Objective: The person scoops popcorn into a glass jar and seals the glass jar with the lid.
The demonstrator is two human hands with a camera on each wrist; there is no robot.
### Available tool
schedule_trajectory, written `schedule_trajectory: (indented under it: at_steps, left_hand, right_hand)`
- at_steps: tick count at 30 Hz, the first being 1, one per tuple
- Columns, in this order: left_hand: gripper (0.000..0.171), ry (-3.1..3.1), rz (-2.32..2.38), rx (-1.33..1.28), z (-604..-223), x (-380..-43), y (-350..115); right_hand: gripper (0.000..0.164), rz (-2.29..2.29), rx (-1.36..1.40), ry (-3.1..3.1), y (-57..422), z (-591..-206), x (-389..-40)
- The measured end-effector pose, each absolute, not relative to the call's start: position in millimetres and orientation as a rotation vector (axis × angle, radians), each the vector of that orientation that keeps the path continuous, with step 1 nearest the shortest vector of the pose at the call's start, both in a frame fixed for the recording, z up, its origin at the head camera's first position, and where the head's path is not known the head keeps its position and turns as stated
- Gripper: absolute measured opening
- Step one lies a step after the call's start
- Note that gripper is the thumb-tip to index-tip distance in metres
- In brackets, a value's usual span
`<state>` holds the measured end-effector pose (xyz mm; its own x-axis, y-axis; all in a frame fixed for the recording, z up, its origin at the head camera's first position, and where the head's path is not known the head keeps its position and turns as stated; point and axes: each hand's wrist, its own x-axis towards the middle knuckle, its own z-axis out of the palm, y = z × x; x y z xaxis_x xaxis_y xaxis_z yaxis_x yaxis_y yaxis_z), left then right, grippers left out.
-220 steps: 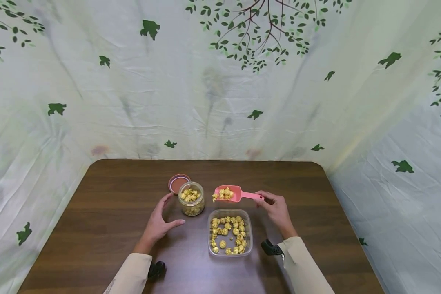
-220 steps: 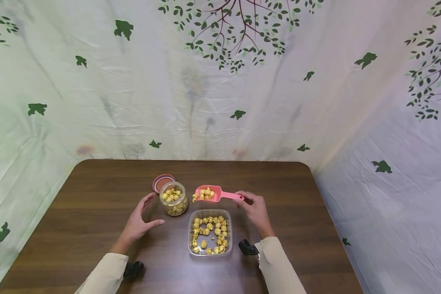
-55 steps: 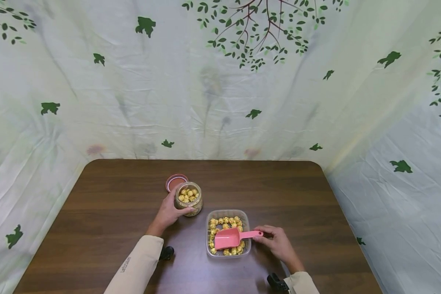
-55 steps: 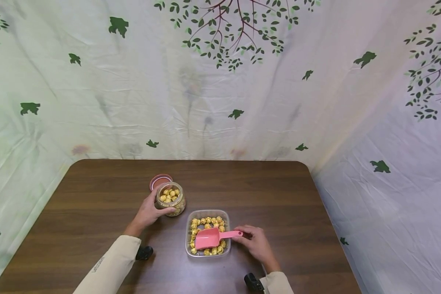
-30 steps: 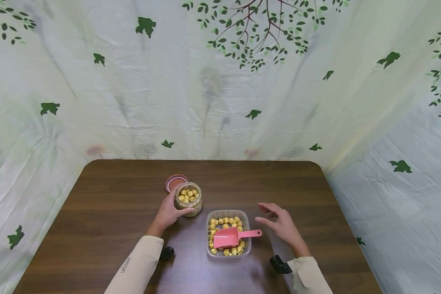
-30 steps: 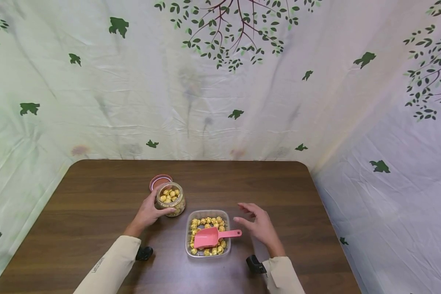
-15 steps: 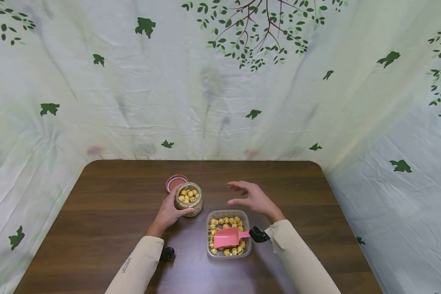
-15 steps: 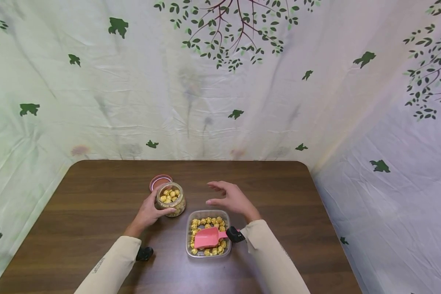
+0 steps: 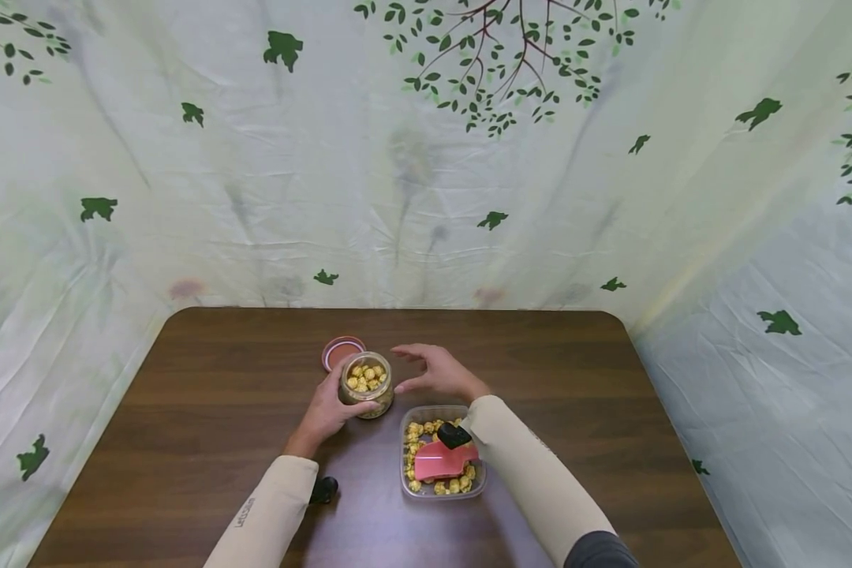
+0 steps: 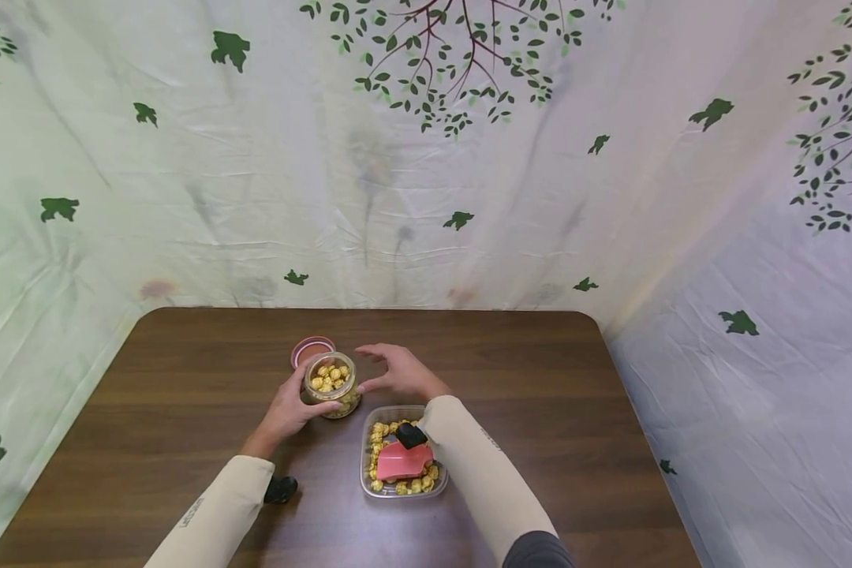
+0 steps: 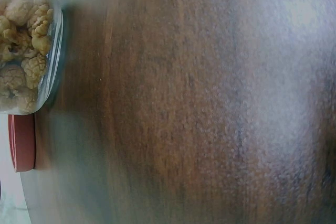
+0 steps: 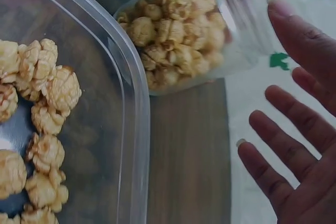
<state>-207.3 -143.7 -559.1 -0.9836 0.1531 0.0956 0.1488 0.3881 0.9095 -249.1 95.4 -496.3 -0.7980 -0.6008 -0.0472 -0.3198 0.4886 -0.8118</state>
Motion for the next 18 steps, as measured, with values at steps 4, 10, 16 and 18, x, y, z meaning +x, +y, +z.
schedule_trajectory:
  at_steps: [4,10,16,18]
  left_hand:
    - [0.096,2.611,1.709,0.287,-559.5,-206.9,-144.6]
    - [0.096,2.599,1.715,0.274,-559.5,-207.4,-144.7]
    - [0.096,2.602,1.704,0.272,-559.8,-207.9,-144.6]
    - [0.096,2.603,1.698,0.276,-560.0,-208.0,-144.5]
  right_hand:
    - [0.069,-1.199,-0.773,2.396,84.4,-500.2,-254.9]
    - [0.069,-1.166,-0.761,2.360,74.0,-504.0,-260.8]
    - [0.071,-1.173,-0.728,2.320,67.9,-508.8,-263.2]
    - [0.071,-1.188,-0.722,2.302,66.8,-510.3,-263.4]
